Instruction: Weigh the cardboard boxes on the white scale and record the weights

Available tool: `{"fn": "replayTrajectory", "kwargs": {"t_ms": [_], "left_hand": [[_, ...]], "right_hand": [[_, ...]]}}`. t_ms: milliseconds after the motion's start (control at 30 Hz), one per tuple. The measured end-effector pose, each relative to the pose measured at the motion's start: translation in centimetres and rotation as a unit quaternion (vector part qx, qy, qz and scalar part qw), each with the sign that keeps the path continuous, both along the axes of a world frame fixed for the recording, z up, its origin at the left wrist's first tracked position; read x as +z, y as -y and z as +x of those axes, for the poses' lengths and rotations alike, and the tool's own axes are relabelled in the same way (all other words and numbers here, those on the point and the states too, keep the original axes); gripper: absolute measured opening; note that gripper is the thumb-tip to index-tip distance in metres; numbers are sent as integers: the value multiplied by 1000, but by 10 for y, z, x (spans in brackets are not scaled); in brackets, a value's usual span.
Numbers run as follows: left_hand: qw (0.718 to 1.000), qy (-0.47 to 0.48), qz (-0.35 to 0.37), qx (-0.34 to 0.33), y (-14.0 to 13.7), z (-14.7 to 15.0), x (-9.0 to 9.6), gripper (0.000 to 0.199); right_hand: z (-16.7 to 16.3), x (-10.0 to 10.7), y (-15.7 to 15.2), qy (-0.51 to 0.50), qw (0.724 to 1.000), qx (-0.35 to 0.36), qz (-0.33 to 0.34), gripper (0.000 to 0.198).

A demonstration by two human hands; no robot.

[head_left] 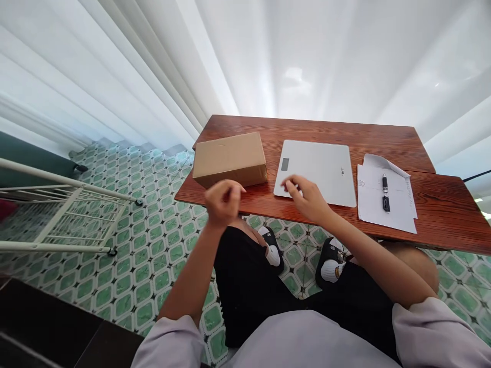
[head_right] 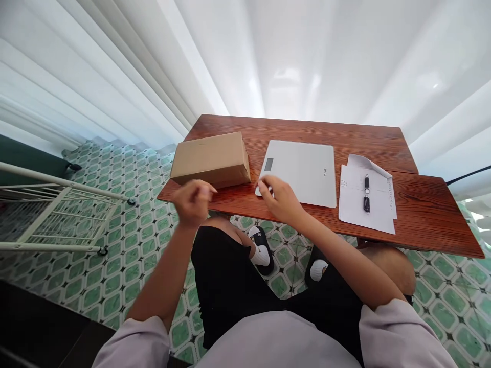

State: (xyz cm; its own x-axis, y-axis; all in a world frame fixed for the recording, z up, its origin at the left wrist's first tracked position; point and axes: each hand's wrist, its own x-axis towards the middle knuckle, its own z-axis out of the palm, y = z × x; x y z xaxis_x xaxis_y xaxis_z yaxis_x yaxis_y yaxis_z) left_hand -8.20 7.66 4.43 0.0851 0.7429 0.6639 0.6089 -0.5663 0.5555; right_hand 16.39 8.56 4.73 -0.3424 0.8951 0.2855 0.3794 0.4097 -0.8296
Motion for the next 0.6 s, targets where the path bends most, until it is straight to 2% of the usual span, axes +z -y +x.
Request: {"fn": "replayTrajectory", "kwargs": {"t_ms": [33,67,133,167,200,300,367,433,500,600], "left_hand": [[995,71,32,57,-7,-15,8,31],[985,139,56,86,-15,-29,14,28],[967,215,88,102,-33,-57,20,22],[961,238,89,110,-42,-70,19,28],[957,253,72,119,-51,-83,16,37],[926,347,-58,141,-68,-108,-8,56],[906,383,-121,135,-73,-113,-27,66],[899,392,-154,117,-73,-108,-44,70],[893,408,-170,89,-72,-98,-54,65],[876,451,-163,57,-71,-85,-59,55]], "right_hand": [[-10,5,-12,-25,1000,-9,10,33],[-20,8,-25,-41,999,-14,15,35],[-40,8,-50,-57,998,-33,20,42],[-50,5,-60,-57,997,-43,10,47],[-59,1,-70,-54,997,-49,-14,53],[-80,-14,-86,-36,992,-61,-106,68],[-90,-22,-88,-29,987,-62,-146,73],[-95,-27,-87,-33,985,-64,-154,72],[-96,-30,-85,-39,986,-67,-145,67],[-96,-31,-82,-41,987,-74,-140,62]]}}
